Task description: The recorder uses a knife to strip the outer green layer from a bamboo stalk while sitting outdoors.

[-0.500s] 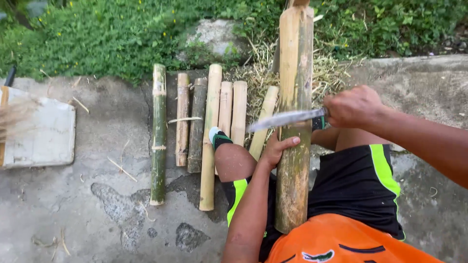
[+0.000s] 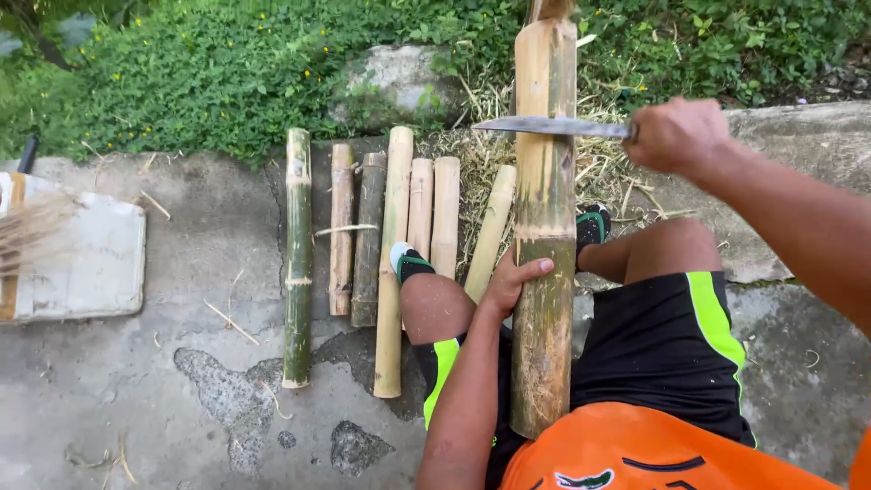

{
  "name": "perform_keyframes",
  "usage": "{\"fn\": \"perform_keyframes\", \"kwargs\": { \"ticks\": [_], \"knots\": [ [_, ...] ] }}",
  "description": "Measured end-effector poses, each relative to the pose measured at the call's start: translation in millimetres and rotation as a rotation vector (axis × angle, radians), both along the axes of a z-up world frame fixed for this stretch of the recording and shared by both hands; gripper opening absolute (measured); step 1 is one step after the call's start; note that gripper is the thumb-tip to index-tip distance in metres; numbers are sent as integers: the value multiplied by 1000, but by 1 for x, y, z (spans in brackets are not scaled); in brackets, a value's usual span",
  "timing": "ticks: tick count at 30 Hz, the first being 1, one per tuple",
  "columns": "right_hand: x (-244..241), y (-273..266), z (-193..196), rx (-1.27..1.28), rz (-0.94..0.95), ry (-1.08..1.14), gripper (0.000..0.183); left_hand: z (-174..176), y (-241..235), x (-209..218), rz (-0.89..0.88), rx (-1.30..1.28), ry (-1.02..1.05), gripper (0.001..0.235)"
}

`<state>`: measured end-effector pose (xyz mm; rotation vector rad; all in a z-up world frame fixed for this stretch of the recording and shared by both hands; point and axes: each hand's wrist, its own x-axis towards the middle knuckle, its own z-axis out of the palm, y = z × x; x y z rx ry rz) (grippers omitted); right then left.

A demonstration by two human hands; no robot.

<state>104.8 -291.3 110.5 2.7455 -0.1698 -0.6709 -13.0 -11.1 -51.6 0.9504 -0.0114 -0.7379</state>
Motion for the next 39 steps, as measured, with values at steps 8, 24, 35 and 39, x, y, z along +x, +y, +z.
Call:
{"fn": "perform_keyframes", "kwargs": {
  "ticks": [8,24,35,39],
  "knots": [
    [34,-23,-18,43,91,45,26,4,0,1,3,0,-24,86],
    [75,-3,-29,-62,146,176,33,9,7,3,-24,-17,-39,76],
    [83,-28,-40,74,259,5,35,12,5,7,-29,-12,-19,80],
    [97,-54,-42,244,-171,-235,41,-4,5,4,-40,-23,-1,79]
  ]
}}
